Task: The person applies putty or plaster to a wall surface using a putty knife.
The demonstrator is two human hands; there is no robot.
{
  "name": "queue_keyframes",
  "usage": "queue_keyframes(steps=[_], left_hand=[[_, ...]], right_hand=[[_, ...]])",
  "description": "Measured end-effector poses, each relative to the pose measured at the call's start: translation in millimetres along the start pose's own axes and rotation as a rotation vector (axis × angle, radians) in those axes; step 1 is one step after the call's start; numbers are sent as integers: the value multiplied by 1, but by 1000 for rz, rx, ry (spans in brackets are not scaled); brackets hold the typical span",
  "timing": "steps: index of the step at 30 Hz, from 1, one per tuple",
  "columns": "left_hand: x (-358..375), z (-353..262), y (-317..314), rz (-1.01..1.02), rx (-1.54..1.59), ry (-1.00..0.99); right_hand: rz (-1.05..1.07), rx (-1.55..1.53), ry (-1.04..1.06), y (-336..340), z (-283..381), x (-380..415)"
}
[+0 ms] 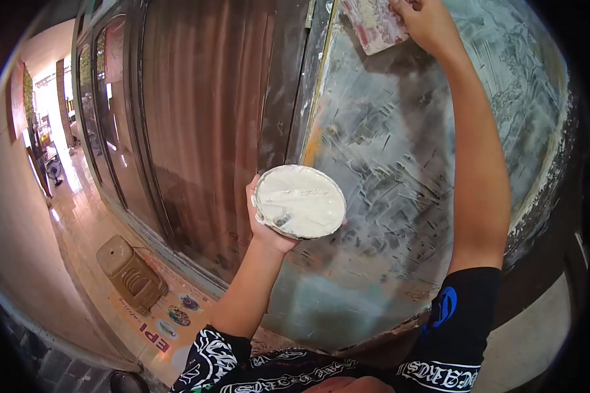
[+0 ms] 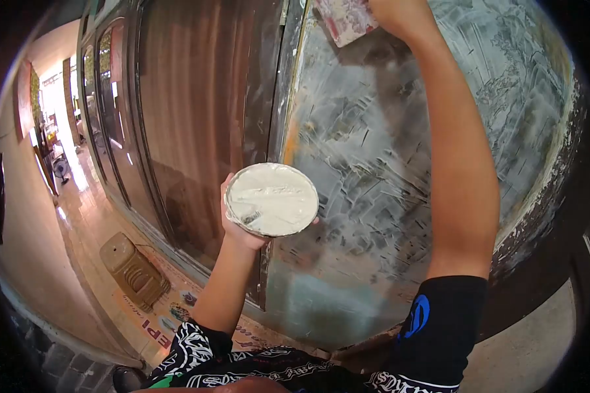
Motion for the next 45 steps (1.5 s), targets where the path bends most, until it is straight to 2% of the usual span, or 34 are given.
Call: queue_keyframes(steps=[2, 6, 8, 10, 14, 16, 18, 20, 22, 23, 24, 26, 27, 28, 30, 31, 34, 35, 36, 38, 40, 42, 43, 45], left_hand=[[2, -10, 11, -78, -29, -42], [5, -25, 15, -119, -44, -59], [4, -26, 4, -59, -61, -32], [8, -35, 21, -228, -86, -79], [8, -38, 27, -203, -59, -76], [11, -41, 27, -178, 29, -71], [15, -48, 27, -183, -102, -86], [17, -55, 30, -208, -129, -98], [19, -58, 31, -187, -103, -108], [18, -58, 31, -190, -103, -108], [19, -59, 31, -191, -106, -106], [21, -59, 29, -175, -85, -110], [21, -60, 29, -172, -85, -111], [23, -60, 29, -169, -95, -114], [23, -60, 29, -159, -111, -120], [23, -60, 29, -159, -110, -120], [23, -57, 29, -170, -28, -101], [24, -56, 26, -164, -82, -90], [24, -56, 24, -156, -135, -82], [26, -59, 24, -141, -149, -96], [28, -60, 31, -218, -140, -103], [28, -60, 34, -239, -125, -119], [28, -59, 35, -244, -109, -124], [29, -58, 29, -228, -90, -115]], right_hand=[[-99, 269, 73, 4, 11, -14], [-204, 196, 41, 24, -2, -34], [-228, 163, 47, 26, -8, -42], [-148, 81, 91, 16, 0, -38], [-157, 367, 54, 4, 8, -31], [-226, 362, 31, 19, 3, -39], [-236, 190, 24, 30, 1, -41], [-239, 165, 64, 22, 3, -36], [-141, 365, 89, 2, 15, -25], [-128, 389, -6, 4, 12, -22], [-129, 388, -8, 6, 3, -29], [-306, 295, 98, 34, -14, -48], [-111, 418, 10, 33, -25, -59], [-111, 420, 12, 29, -33, -60], [-17, 275, 154, 4, -38, -60], [-61, 508, 84, 0, -13, -35], [-145, 668, 25, 13, -13, -41], [-269, 605, 36, 29, -25, -52], [-273, 604, 38, 39, -38, -64], [-114, 309, 94, 42, -55, -80], [-79, 328, 86, 25, -23, -51], [-92, 541, 164, 0, 7, -23], [-35, 622, 155, -8, 17, -18], [-110, 633, 128, 13, 16, -28]])
Point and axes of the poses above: each hand's wrist, its own x-axis away from the middle knuckle, its own y-axis out of the back of the hand, z = x × y, the point moved 10 cm from there along -x, towards the middle knuckle
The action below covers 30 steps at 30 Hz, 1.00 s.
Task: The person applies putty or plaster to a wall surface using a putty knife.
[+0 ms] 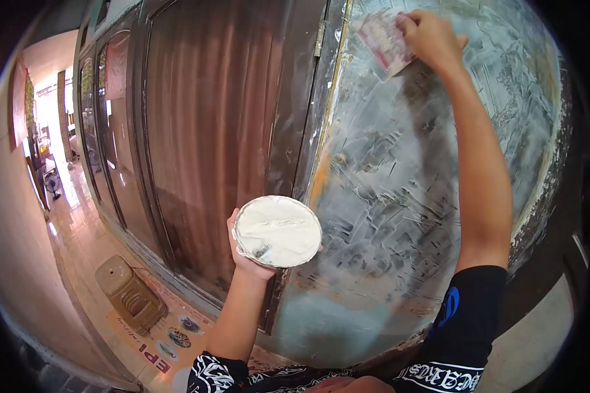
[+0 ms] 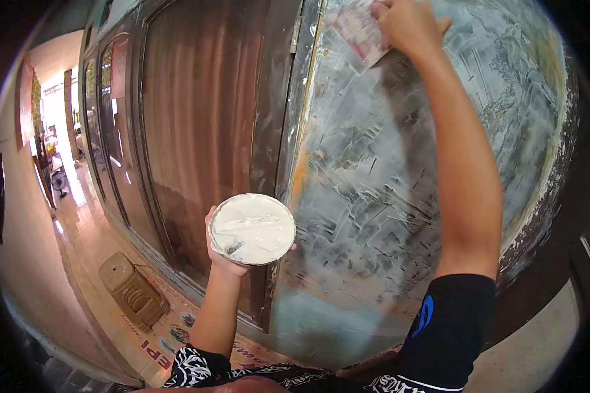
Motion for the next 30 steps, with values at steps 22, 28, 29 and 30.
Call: queue_keyframes(steps=[22, 28, 29, 30], left_hand=[[11, -1, -1, 5, 6, -8], [25, -9, -16, 84, 5, -25], [27, -10, -14, 81, 7, -22], [27, -12, -13, 91, 18, -25]], right_hand=[[12, -152, 50, -15, -3, 23], [-80, -348, -189, -6, -133, -36], [-34, -319, -182, 0, -113, -18], [10, -291, -172, 7, -85, 0]])
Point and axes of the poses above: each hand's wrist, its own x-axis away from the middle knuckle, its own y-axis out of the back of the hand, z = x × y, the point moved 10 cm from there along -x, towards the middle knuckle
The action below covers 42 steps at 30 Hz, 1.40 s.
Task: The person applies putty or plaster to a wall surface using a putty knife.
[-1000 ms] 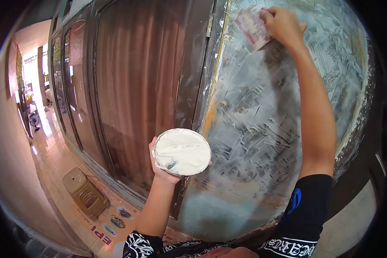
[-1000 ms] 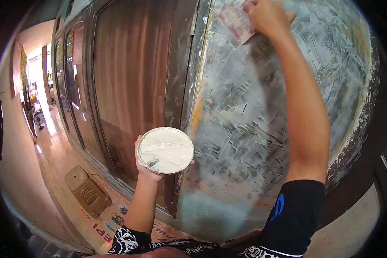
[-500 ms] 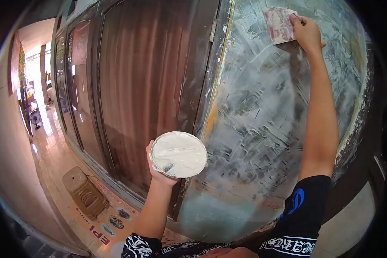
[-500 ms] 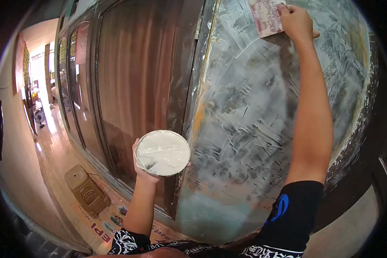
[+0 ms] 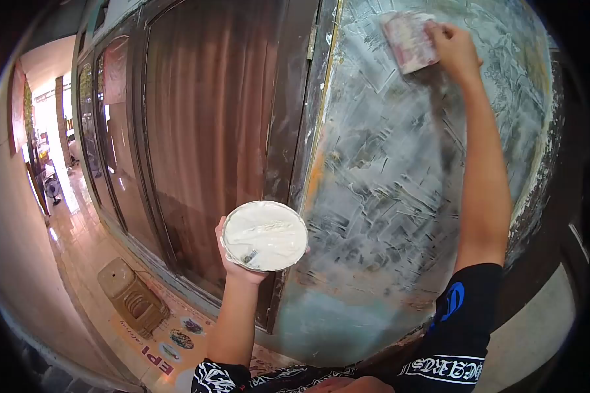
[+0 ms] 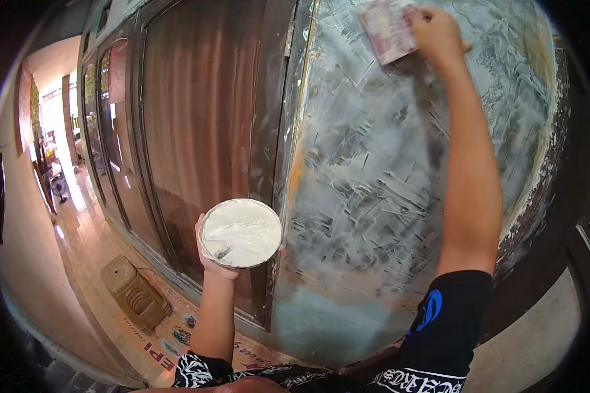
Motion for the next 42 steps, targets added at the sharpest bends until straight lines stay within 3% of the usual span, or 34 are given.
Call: queue_keyframes(steps=[2, 5, 7, 8, 10, 13, 15, 16, 17, 19, 20, 24, 26, 27, 29, 31, 34, 36, 38, 40, 41, 42], left_hand=[[0, 2, -6, 35, 2, -2], [0, 9, -7, 23, -20, 16], [3, 8, -4, 3, 6, 8], [4, 8, -8, 22, -8, 8], [7, 4, -5, 46, -37, -27], [10, 3, -10, 97, 15, -22], [9, 5, -8, 71, -23, -43], [9, 8, -11, 88, -13, -28], [9, 11, -15, 108, -3, -12], [8, 16, -7, 56, 6, -2], [7, 17, 2, -21, -42, -15], [11, 17, 16, -130, -64, -38], [11, 16, 18, -139, -71, -48], [11, 16, 17, -114, -63, -47], [10, 19, 15, -90, -51, -46], [9, 27, 10, -63, -38, -19], [6, 39, 3, -56, -51, 3], [4, 39, 18, -126, -60, -24], [5, 36, 27, -197, -71, -58], [8, 34, 19, -173, -92, -45], [9, 33, 15, -160, -100, -39], [10, 31, 12, -140, -94, -45]], right_hand=[[33, 3, 233, -37, 39, 36], [113, 250, 292, -63, 66, 71], [35, 268, 200, -39, 42, 40], [-110, 276, 125, -12, 28, 25], [-185, 121, 101, 21, -19, -12], [-111, -121, 62, 31, -14, 8], [-33, -163, 251, 4, 25, 50], [114, -90, 259, -13, 43, 77], [114, -88, 256, -18, 50, 95], [214, 294, 385, -51, 59, 124], [33, 267, 548, -42, 60, 122], [-55, 313, 81, 28, -34, 22], [-266, 207, 0, 72, -59, 12], [-267, 207, 2, 71, -57, 17], [-90, -200, 95, 47, -39, 42], [3, -64, 317, 17, 26, 100], [117, 122, 409, -29, 54, 139], [171, 302, 329, -43, 42, 122], [-64, 296, 220, -6, -1, 72], [-106, 41, -23, 36, -66, 23], [-300, 124, -67, 65, -72, 25], [-233, -19, -56, 68, -75, 24]])
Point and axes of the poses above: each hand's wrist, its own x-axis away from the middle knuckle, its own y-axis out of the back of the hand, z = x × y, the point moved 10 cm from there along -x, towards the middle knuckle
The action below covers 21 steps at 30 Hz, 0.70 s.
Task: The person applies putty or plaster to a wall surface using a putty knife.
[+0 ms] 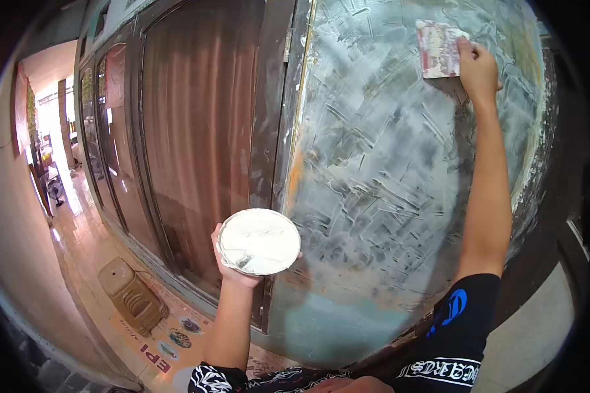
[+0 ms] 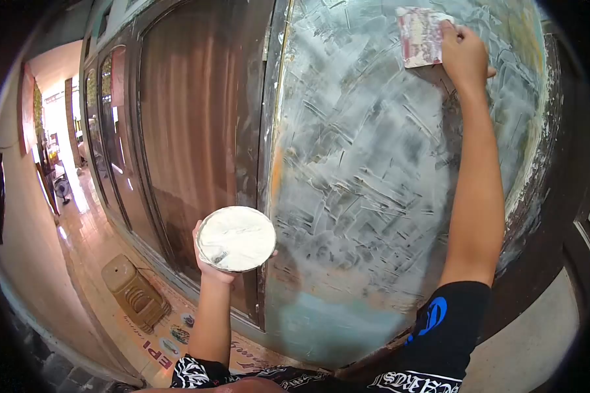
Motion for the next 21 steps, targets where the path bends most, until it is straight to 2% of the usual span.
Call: queue_keyframes(steps=[1, 3, 5, 7, 8, 10, 11, 12, 14, 15, 17, 18, 19, 20, 21], left_hand=[[0, -1, -1, 2, 4, -4], [0, -1, -4, 19, 16, 10], [-2, 3, -6, 45, 37, 29], [-3, 10, -14, 101, 45, 58], [-5, 11, -9, 65, 54, 53], [-5, 11, -8, 58, 34, 53], [-6, 10, -6, 46, 21, 53], [-5, 5, -3, -12, 21, 29], [-2, -3, -7, 15, 16, 17], [-1, -7, -9, 43, 14, 6], [-2, -8, -8, 58, 22, 2], [-3, -8, -7, 45, 23, -1], [-4, -8, -7, 35, 24, -3], [-4, -6, -8, 34, 63, 11], [-4, -4, -8, 35, 65, 12]], right_hand=[[71, -141, -3, 0, 1, 1], [50, -293, 112, -19, 38, 42], [201, -56, 340, -43, 100, 100], [367, 131, 371, -86, 108, 122], [387, 186, 335, -89, 106, 114], [163, 243, 216, -74, 74, 59], [122, 200, 150, -47, 64, 35], [52, -82, 71, -46, 14, -5], [-113, 146, 18, 9, 5, -20], [-110, 147, 23, 10, 8, -13], [127, -206, 34, -19, 24, 7], [104, -387, 229, -39, 52, 31], [75, -116, 343, -46, 86, 66], [264, -26, 361, -68, 113, 95], [263, -24, 363, -78, 122, 103]])
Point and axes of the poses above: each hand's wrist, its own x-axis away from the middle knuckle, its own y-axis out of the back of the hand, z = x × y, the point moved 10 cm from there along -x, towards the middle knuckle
